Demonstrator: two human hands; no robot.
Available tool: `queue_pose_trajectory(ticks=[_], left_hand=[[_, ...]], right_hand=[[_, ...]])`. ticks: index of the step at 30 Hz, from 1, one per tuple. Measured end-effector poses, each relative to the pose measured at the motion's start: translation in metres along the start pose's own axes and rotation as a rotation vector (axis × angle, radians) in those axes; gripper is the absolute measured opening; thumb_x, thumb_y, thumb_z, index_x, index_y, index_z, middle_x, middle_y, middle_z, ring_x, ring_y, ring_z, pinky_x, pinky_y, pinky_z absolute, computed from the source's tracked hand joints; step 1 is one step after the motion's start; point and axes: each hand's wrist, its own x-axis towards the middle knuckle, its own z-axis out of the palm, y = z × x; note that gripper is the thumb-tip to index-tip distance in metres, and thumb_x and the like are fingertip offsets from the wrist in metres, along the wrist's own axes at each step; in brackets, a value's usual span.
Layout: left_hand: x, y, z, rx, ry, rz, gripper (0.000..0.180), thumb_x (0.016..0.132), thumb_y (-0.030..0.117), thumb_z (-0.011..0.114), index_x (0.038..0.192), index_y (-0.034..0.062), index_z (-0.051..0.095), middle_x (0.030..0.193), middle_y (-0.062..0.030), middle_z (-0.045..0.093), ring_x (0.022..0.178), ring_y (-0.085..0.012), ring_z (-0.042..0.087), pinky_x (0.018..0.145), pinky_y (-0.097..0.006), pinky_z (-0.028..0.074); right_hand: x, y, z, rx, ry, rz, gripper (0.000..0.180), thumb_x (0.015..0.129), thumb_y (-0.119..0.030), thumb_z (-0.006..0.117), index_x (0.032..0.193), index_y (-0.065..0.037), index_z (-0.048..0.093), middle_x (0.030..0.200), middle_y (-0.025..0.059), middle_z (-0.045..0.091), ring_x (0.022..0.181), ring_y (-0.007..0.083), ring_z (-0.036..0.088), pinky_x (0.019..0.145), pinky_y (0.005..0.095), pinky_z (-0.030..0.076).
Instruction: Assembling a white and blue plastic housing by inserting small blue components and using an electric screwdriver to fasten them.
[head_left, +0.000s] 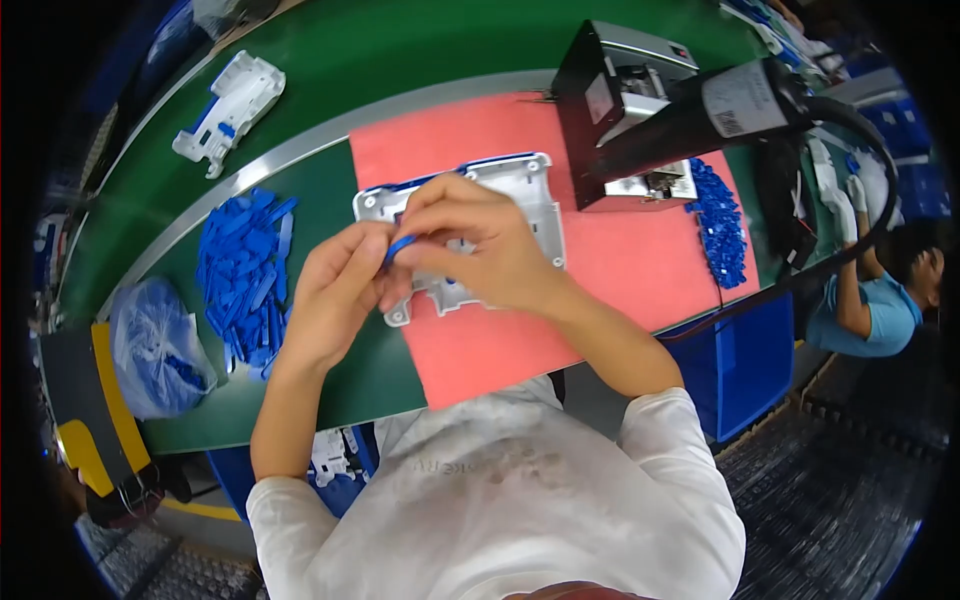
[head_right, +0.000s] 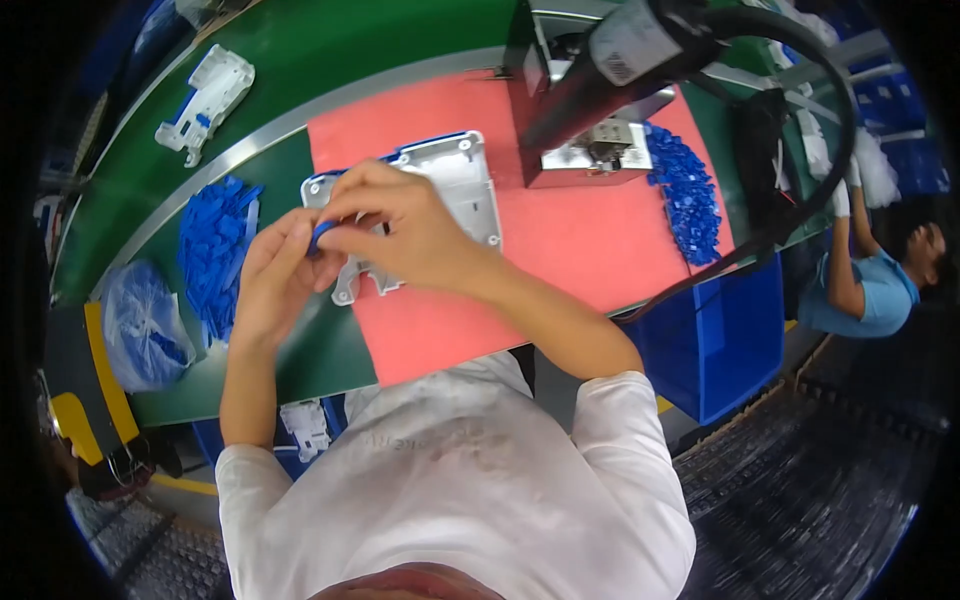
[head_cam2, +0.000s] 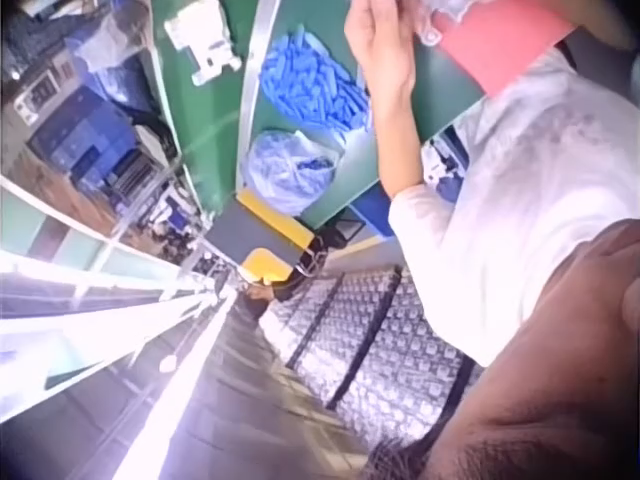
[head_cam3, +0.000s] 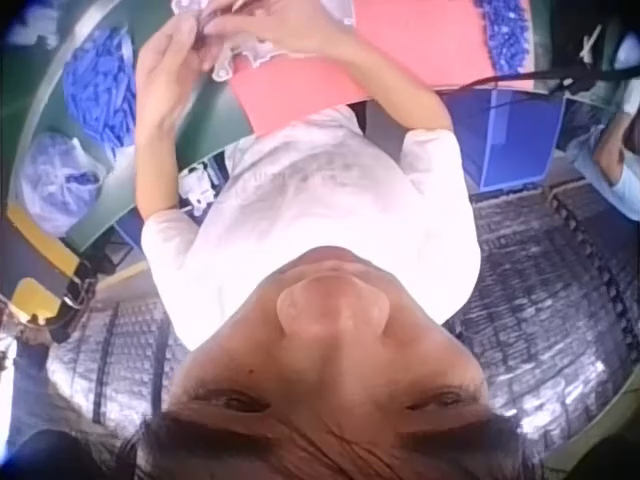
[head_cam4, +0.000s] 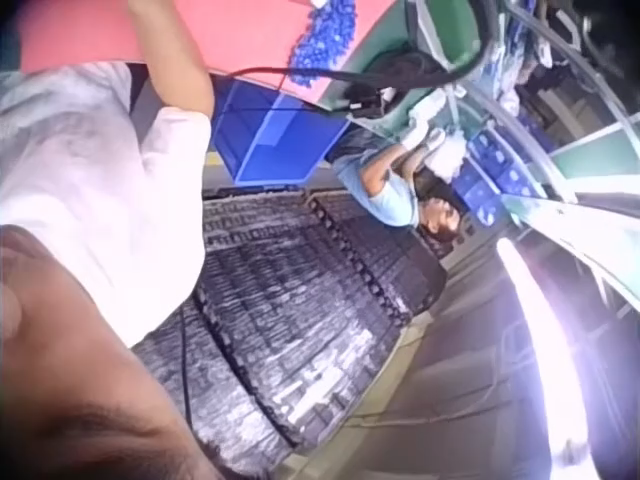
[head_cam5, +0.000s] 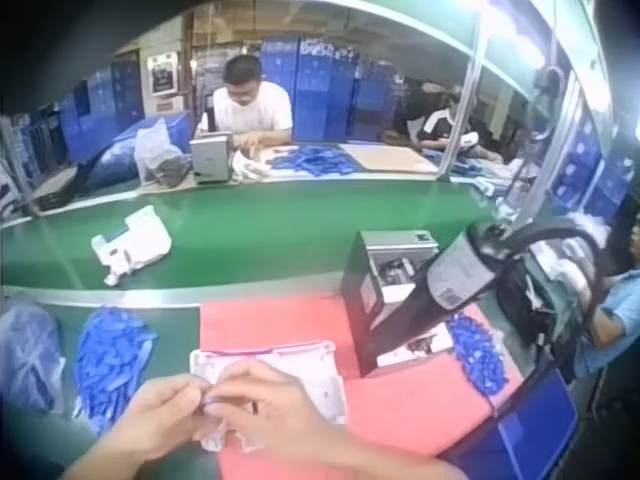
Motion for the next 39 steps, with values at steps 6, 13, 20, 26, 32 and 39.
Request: queue_pose_trajectory(ticks=[6,13,20,26,32,39], left_hand=[[0.02,-0.01,-0.017,1.079,0.161,0.89,0.014,0.081,0.01,0.066,0.093,0.003,0.063,0.093,-0.0134,0.062,0.084,-0.0277,0.06,0.071,-0.033,0.046],[0.012,-0.03,-0.03,1.29,-0.237,0.94,0.052,0.068,0.048,0.073,0.103,0.0094,0.067,0.101,-0.0068,0.058,0.092,-0.0261,0.054,0.081,-0.041,0.041],[0.015,-0.045,-0.028,1.345,-0.293,0.819,0.048,0.07,0.042,0.072,0.108,0.0127,0.068,0.106,-0.0068,0.056,0.098,-0.0252,0.051,0.085,-0.042,0.039],[0.015,-0.047,-0.027,1.33,-0.247,0.831,0.042,0.07,0.027,0.075,0.108,0.0109,0.068,0.114,-0.0078,0.056,0.105,-0.0262,0.051,0.09,-0.044,0.04],[0.016,-0.046,-0.022,1.273,-0.301,0.831,0.045,0.066,0.016,0.072,0.11,0.0062,0.067,0.133,-0.0132,0.054,0.122,-0.0341,0.052,0.097,-0.046,0.043],[0.016,-0.043,-0.003,1.273,-0.277,0.754,0.046,0.071,0.021,0.073,0.113,0.0044,0.065,0.135,-0.0147,0.053,0.126,-0.0358,0.049,0.105,-0.048,0.04]], right_hand=[[0.001,0.004,-0.032,-0.087,0.022,0.464,0.017,0.084,0.002,0.068,0.1,0.003,0.066,0.083,0.0036,0.066,0.076,0.0092,0.064,0.068,0.0219,0.052],[-0.005,0.02,-0.028,-0.28,-0.233,0.551,0.019,0.08,0.001,0.069,0.099,0.004,0.068,0.078,0.0067,0.067,0.071,0.0102,0.064,0.065,0.024,0.052],[-0.004,0.01,-0.025,-0.565,-0.214,0.392,0.022,0.077,0.001,0.071,0.099,0.002,0.069,0.077,0.0089,0.064,0.066,0.0125,0.062,0.061,0.0251,0.051],[-0.002,-0.011,-0.022,-0.642,0.131,-0.025,0.02,0.076,0.002,0.071,0.095,0.001,0.067,0.078,0.0094,0.063,0.066,0.0149,0.061,0.06,0.0273,0.05],[-0.007,-0.045,-0.054,-0.533,1.021,-0.607,0.065,0.078,0.002,0.072,0.13,0.0,0.033,0.119,0.0135,0.052,0.111,0.0238,0.05,0.096,0.0389,0.045],[-0.03,-0.051,-0.113,-0.512,0.656,-0.428,0.049,0.075,0.012,0.068,0.118,0.006,0.047,0.092,0.0126,0.063,0.079,0.0207,0.064,0.074,0.0369,0.055]])
